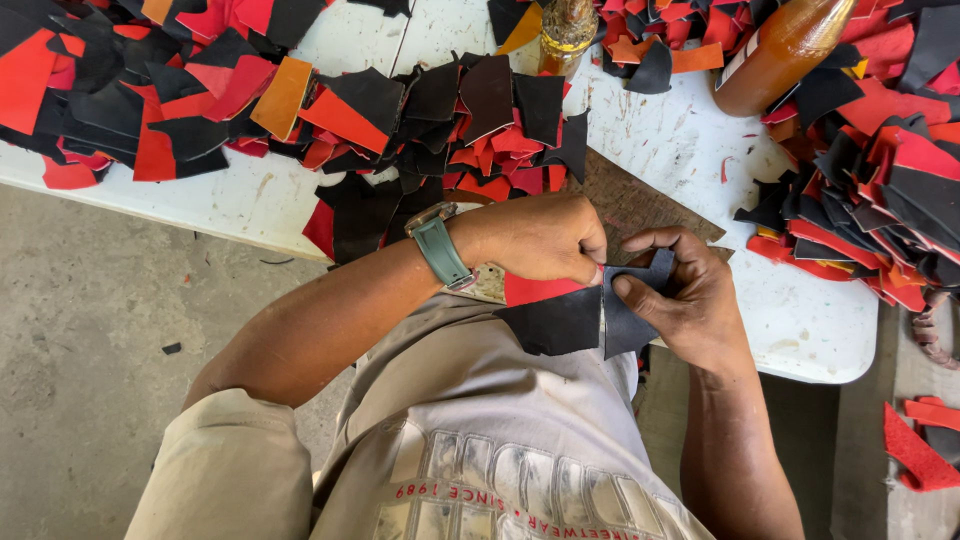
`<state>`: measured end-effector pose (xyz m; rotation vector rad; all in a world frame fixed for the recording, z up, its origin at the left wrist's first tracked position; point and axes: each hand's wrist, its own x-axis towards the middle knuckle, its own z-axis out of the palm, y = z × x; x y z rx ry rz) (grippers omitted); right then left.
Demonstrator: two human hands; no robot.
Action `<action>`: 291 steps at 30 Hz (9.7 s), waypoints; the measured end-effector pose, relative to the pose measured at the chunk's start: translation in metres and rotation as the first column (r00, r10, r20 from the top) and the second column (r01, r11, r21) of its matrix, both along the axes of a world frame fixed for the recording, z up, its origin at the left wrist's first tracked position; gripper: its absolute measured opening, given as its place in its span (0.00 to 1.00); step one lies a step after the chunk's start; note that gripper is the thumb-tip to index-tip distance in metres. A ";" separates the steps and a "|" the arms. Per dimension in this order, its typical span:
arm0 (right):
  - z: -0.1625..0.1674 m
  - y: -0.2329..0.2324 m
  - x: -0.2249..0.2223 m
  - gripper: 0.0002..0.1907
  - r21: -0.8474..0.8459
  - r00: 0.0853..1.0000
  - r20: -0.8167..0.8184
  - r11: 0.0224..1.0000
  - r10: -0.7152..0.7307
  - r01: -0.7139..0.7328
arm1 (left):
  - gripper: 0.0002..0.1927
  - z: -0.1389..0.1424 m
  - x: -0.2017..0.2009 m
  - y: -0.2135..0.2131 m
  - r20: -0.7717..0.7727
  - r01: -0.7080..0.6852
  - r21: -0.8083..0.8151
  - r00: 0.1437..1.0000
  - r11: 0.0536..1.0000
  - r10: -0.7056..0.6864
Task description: The person repeatedly picks red and black leather pieces from a table, aligns them by hand, and places the assembled pairs into a growing stack. The person handles the pieces one at a time, turning them over as needed to match edges before stacking.
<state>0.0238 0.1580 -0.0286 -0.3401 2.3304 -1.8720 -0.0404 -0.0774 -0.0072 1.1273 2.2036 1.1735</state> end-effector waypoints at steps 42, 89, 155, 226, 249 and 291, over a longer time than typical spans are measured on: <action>0.046 0.010 -0.038 0.13 -0.746 0.974 -0.020 0.652 -0.226 0.136 | 0.14 0.056 0.008 0.079 0.445 -0.474 0.803 0.880 0.360 0.165; 0.028 0.001 -0.039 0.02 -0.642 0.955 -0.085 0.749 -0.285 0.166 | 0.12 0.041 0.011 0.070 0.261 -0.474 0.776 0.842 0.416 0.472; 0.018 -0.007 -0.047 0.11 -0.651 0.989 0.031 0.748 -0.146 0.131 | 0.25 0.041 0.001 0.045 0.278 -0.463 0.748 0.869 0.476 0.408; 0.008 -0.002 -0.046 0.13 -0.644 0.990 0.109 0.752 -0.090 0.140 | 0.20 0.017 0.002 0.033 0.348 -0.471 0.668 0.882 0.576 0.317; 0.000 -0.002 -0.049 0.09 -0.547 0.984 0.129 0.818 -0.126 0.176 | 0.18 0.006 0.006 0.032 0.524 -0.554 0.679 0.825 0.482 0.211; 0.002 -0.009 -0.044 0.08 -0.321 0.985 -0.063 0.938 -0.161 0.132 | 0.16 0.011 0.021 0.029 0.093 -0.560 0.491 0.795 0.667 0.599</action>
